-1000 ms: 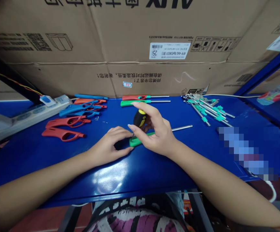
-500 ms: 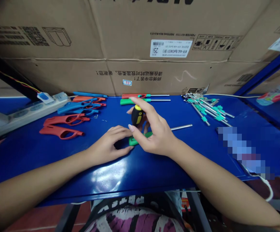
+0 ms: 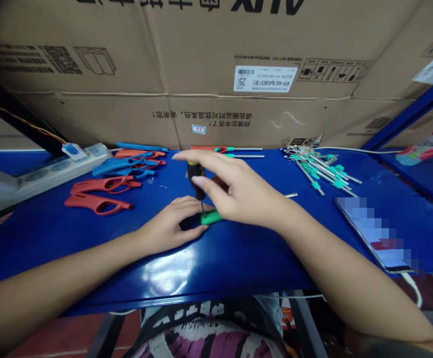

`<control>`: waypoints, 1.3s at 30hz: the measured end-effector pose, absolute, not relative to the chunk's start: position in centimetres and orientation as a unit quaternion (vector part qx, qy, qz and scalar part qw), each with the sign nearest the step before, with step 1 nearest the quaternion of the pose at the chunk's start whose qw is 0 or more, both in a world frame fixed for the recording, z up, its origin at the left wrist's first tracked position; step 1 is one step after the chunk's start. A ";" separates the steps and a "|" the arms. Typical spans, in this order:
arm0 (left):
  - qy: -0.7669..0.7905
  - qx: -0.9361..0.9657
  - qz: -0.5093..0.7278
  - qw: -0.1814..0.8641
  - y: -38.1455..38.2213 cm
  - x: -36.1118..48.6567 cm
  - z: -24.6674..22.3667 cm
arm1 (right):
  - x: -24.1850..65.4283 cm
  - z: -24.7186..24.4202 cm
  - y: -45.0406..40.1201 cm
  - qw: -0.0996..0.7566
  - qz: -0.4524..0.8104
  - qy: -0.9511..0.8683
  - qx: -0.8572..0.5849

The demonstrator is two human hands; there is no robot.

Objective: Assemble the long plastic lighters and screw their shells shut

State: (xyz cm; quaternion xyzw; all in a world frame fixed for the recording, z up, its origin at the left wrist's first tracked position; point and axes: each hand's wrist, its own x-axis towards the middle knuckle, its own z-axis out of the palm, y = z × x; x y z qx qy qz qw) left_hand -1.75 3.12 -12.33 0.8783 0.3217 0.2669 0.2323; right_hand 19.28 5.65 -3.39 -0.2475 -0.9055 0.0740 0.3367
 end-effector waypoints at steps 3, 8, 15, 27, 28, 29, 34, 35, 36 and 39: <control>0.316 0.879 0.280 0.224 3.2 -1.8 -12.5 | 19.0 -4.3 5.3 0.390 -0.004 -0.884 -0.258; 0.318 0.879 0.274 0.225 3.2 -1.8 -12.5 | 19.0 -6.3 5.3 0.426 0.098 -0.853 -0.284; 0.305 0.879 0.287 0.226 3.3 -1.7 -12.4 | 19.8 -6.0 5.7 0.454 -0.029 -0.856 -0.244; 0.278 0.875 0.309 0.248 3.3 -1.7 -12.6 | 19.7 -5.2 5.1 0.459 0.047 -0.852 -0.248; 0.277 0.876 0.307 0.249 3.3 -1.7 -12.6 | 19.6 -5.2 5.1 0.450 0.078 -0.853 -0.254; 0.275 0.877 0.306 0.249 3.3 -1.7 -12.7 | 19.6 -5.2 5.1 0.447 0.086 -0.853 -0.257; 0.264 0.880 0.309 0.244 3.3 -1.8 -12.7 | 19.9 -5.2 5.5 0.463 -0.005 -0.843 -0.273; 0.263 0.881 0.306 0.247 3.3 -1.8 -12.6 | 19.9 -5.3 5.5 0.450 0.020 -0.849 -0.276; 0.264 0.882 0.301 0.250 3.3 -1.7 -12.6 | 19.9 -5.3 5.6 0.437 0.055 -0.855 -0.274; 0.271 0.882 0.293 0.252 3.3 -1.7 -12.4 | 19.9 -5.5 5.8 0.432 0.084 -0.859 -0.262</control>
